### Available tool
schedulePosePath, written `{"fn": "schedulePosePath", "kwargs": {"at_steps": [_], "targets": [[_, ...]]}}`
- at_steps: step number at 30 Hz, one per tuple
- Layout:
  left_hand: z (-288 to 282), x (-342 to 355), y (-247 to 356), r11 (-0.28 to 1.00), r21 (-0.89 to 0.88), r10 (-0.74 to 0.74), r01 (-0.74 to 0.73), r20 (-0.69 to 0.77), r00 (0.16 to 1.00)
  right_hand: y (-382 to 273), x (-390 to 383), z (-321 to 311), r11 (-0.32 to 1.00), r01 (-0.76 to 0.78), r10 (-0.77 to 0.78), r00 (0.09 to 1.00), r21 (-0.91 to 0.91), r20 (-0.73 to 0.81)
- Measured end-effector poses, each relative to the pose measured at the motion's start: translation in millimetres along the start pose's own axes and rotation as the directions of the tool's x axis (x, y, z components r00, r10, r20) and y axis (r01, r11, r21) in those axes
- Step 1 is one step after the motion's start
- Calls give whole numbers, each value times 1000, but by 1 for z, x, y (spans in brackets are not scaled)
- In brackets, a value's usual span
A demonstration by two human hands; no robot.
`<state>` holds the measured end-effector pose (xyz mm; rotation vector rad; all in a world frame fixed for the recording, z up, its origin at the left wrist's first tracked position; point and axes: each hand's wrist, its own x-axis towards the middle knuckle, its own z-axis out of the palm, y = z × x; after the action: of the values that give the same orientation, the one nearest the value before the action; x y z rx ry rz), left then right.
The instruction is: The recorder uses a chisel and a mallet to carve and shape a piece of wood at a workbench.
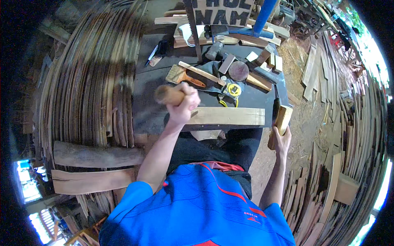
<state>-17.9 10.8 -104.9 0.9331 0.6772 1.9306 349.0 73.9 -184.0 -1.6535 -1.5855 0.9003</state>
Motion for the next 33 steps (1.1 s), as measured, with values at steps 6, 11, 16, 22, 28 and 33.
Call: {"fn": "schedulePosePath", "kwargs": {"at_steps": [6, 11, 16, 22, 28, 33], "targets": [[12, -9, -18, 989, -11, -147, 147, 6, 989, 11, -20, 5, 999, -35, 35, 995, 2, 97], [5, -11, -26, 980, 1, -196, 197, 108, 975, 17, -35, 16, 987, -122, 111, 987, 100, 114], [9, -16, -23, 982, 92, -179, 165, 174, 968, 10, -43, 27, 986, -122, 105, 984, 117, 141], [18, -23, -33, 985, 117, -133, 127, 44, 990, -42, -45, 33, 997, -54, 42, 979, 55, 200], [3, -30, -62, 918, 392, 35, -65, 83, 996, -92, -47, 29, 993, 74, -99, 947, 91, 305], [18, -23, -51, 849, 527, -87, -42, 217, 972, -90, -45, 27, 996, 1, 42, 862, -85, 506]]}}
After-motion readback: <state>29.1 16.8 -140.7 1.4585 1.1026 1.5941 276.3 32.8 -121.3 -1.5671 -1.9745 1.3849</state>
